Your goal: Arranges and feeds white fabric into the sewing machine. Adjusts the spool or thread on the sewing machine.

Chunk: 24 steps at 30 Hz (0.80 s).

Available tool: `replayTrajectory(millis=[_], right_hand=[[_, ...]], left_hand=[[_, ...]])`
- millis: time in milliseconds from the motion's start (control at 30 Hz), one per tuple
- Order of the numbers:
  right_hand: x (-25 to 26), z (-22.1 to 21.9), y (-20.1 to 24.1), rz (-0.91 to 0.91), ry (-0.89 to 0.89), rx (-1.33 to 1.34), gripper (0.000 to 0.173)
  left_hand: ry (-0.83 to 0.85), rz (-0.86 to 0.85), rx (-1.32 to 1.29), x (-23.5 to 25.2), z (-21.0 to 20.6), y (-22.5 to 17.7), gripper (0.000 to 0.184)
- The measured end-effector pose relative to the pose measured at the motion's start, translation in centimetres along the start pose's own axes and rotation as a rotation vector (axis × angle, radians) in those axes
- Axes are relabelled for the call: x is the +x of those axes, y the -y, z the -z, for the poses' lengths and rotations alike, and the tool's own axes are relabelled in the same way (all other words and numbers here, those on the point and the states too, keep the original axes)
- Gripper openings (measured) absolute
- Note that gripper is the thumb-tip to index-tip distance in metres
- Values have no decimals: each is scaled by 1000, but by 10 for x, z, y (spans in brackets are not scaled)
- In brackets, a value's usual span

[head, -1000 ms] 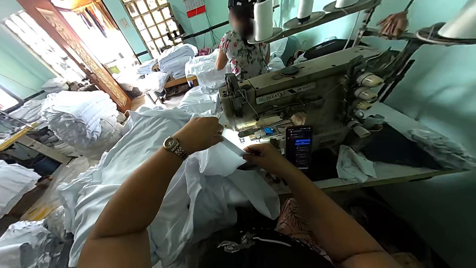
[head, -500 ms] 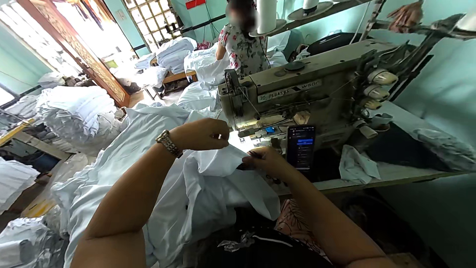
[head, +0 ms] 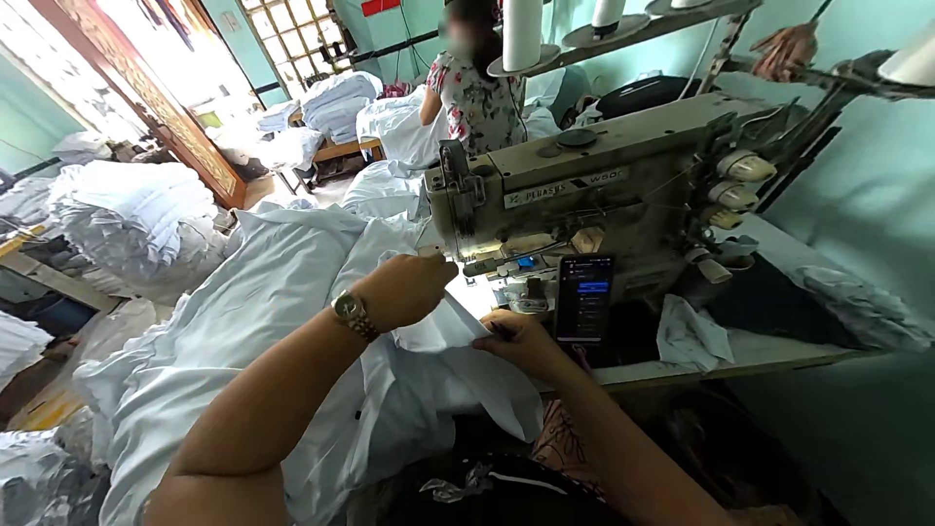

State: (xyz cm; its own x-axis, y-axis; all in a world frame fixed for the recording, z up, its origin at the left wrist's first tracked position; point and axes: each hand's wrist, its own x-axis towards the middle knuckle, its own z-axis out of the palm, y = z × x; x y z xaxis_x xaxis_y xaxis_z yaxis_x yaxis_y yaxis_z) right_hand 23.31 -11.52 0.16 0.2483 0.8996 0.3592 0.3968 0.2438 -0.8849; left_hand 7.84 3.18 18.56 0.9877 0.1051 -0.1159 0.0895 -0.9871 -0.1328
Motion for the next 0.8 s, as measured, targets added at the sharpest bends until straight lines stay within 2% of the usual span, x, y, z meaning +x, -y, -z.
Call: replayTrajectory(millis=[133, 267, 333, 400, 500, 633, 733, 800], right_hand=[[-1, -1, -4, 12, -3, 3, 19], [0, -3, -2, 38, -10, 9, 19], [0, -2, -3, 31, -4, 17, 20], [0, -2, -3, 17, -6, 17, 22], [0, -3, 0, -9, -9, 4, 22], [1, -1, 1, -30, -14, 3, 24], [1, -4, 2, -44, -23, 17, 23], [3, -2, 2, -49, -21, 13, 23]], left_hand=[[78, -24, -4, -5, 2, -15, 14], [26, 60, 154, -1, -4, -15, 17], [58, -3, 112, -1, -3, -14, 26], [80, -73, -5, -1, -2, -13, 18], [52, 2, 61, -3, 0, -16, 14], [144, -8, -35, -3, 6, -28, 18], [96, 83, 103, -2, 2, -29, 17], [109, 38, 106, -2, 2, -29, 27]])
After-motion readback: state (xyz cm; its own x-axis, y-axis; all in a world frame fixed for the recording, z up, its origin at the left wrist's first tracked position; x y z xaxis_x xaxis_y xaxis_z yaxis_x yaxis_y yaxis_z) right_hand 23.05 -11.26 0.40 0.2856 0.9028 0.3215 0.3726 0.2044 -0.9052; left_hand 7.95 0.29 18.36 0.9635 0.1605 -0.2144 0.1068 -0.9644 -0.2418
